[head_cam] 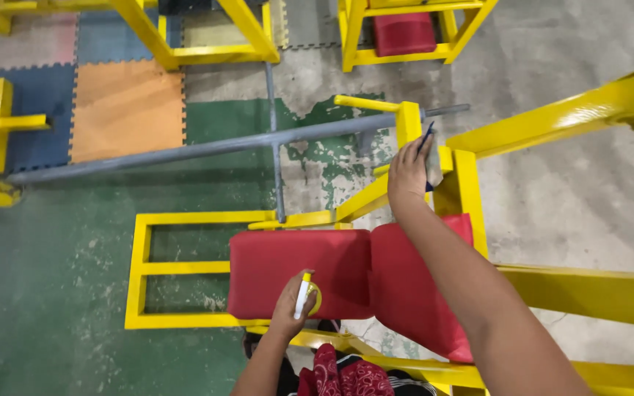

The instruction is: Cleaning gym exercise machines and padded benches using a spray bottle and a cloth.

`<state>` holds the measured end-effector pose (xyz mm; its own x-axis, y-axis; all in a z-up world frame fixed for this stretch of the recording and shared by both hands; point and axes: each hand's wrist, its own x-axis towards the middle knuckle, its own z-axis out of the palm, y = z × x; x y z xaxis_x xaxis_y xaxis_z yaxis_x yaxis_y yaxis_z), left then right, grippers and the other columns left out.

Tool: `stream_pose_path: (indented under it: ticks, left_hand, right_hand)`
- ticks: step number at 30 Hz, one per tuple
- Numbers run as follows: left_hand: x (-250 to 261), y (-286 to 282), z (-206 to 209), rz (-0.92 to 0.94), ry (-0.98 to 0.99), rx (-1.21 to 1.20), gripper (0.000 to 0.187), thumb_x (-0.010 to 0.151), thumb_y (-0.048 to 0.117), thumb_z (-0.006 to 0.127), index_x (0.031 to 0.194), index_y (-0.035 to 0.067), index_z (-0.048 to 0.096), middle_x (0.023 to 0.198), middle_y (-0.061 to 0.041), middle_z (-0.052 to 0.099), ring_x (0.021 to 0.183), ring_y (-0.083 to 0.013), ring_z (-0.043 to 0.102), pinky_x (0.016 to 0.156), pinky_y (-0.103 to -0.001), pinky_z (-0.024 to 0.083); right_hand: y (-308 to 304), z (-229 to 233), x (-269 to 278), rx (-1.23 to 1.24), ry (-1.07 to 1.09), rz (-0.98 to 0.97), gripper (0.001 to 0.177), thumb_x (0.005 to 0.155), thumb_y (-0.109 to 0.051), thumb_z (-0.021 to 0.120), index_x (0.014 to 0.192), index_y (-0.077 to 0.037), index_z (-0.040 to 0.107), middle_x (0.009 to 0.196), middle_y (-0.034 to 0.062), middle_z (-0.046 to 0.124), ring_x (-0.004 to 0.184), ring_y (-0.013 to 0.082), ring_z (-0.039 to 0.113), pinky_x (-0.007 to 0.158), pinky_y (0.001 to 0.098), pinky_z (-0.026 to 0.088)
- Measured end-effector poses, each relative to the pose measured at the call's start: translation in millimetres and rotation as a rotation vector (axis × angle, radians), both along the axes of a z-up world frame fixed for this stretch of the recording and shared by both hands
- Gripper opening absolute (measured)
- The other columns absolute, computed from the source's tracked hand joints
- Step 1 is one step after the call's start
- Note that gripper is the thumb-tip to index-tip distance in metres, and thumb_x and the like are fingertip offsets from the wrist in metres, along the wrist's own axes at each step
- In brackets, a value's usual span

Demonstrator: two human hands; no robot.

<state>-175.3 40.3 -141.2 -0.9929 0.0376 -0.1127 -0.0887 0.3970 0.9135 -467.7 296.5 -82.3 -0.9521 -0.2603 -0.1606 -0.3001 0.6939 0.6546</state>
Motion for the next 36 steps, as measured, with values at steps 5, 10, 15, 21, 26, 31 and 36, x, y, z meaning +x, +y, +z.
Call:
stream_pose_path:
  ticks: [5, 10, 15, 21, 26, 31, 36]
  left_hand:
    - [6.8, 3.1, -1.3, 0.032, 0.045, -0.001, 0.048, 0.095, 0.022, 0.064, 0.138, 0.006, 0.054, 0.131, -0.02, 0.063, 0.125, -0.0384, 0.06, 0.107, -0.043, 0.047]
    - [14.4, -1.5, 12.3, 0.055, 0.06, 0.027, 0.051, 0.094, 0.023, 0.066, 0.141, 0.005, 0.052, 0.136, -0.021, 0.06, 0.13, -0.0402, 0.057, 0.11, -0.044, 0.044]
    - [19.8, -9.4, 18.6, 0.039, -0.042, 0.025, 0.052, 0.096, 0.024, 0.065, 0.143, 0.009, 0.05, 0.139, -0.019, 0.059, 0.133, -0.0388, 0.054, 0.111, -0.044, 0.043]
    - [17.4, -14.9, 6.3, 0.041, -0.023, 0.07, 0.051, 0.096, 0.025, 0.064, 0.143, 0.009, 0.05, 0.138, -0.017, 0.06, 0.131, -0.0375, 0.056, 0.111, -0.043, 0.044]
    - [20.5, -31.6, 7.4, 0.023, 0.008, 0.12, 0.051, 0.095, 0.024, 0.063, 0.142, 0.007, 0.052, 0.135, -0.017, 0.062, 0.129, -0.0378, 0.058, 0.11, -0.044, 0.045]
    - [51.8, -65.3, -5.8, 0.029, -0.034, 0.003, 0.05, 0.092, 0.023, 0.063, 0.139, 0.007, 0.057, 0.123, -0.017, 0.069, 0.118, -0.0397, 0.063, 0.104, -0.045, 0.049]
    - [108.6, -140.0, -22.0, 0.026, 0.122, -0.035, 0.054, 0.087, 0.017, 0.066, 0.138, 0.002, 0.057, 0.122, -0.022, 0.067, 0.112, -0.0426, 0.063, 0.1, -0.048, 0.048]
  right_hand:
    - [-3.2, -166.3, -4.7, 0.011, -0.108, -0.033, 0.054, 0.104, -0.03, 0.041, 0.147, 0.002, 0.052, 0.157, 0.0264, 0.043, 0.147, 0.0448, 0.032, 0.122, 0.0592, 0.016]
    - [-11.4, -298.8, 35.7, -0.165, -0.041, 0.02, 0.063, 0.099, -0.029, 0.041, 0.154, 0.001, 0.041, 0.165, 0.0175, 0.032, 0.155, 0.0366, 0.02, 0.123, 0.0472, 0.015]
    - [-37.7, -268.3, 86.9, -0.336, -0.554, -0.227, 0.065, 0.101, -0.037, 0.031, 0.157, -0.004, 0.026, 0.167, 0.0093, 0.02, 0.156, 0.0256, 0.011, 0.121, 0.065, 0.014]
    - [-37.5, -270.5, 126.7, -0.902, -0.556, -0.315, 0.063, 0.102, -0.038, 0.049, 0.16, -0.014, 0.036, 0.169, 0.0159, 0.031, 0.155, 0.0397, 0.025, 0.124, 0.0637, 0.024]
    - [-49.7, -232.9, 176.8, -0.69, -0.494, -0.212, 0.084, 0.093, -0.035, 0.059, 0.163, -0.021, 0.015, 0.169, 0.0164, 0.012, 0.154, 0.0452, 0.01, 0.117, 0.0733, 0.012]
    - [-45.6, -245.5, 179.8, -0.742, -0.472, -0.223, 0.091, 0.089, -0.026, 0.06, 0.166, -0.025, 0.011, 0.174, 0.0137, 0.006, 0.158, 0.0421, 0.006, 0.118, 0.0713, 0.01]
    - [-90.2, -319.0, 194.6, -1.06, -0.167, -0.344, 0.088, 0.089, -0.022, 0.058, 0.165, -0.014, 0.015, 0.169, 0.0275, 0.004, 0.15, 0.0596, -0.002, 0.118, 0.0713, 0.014]
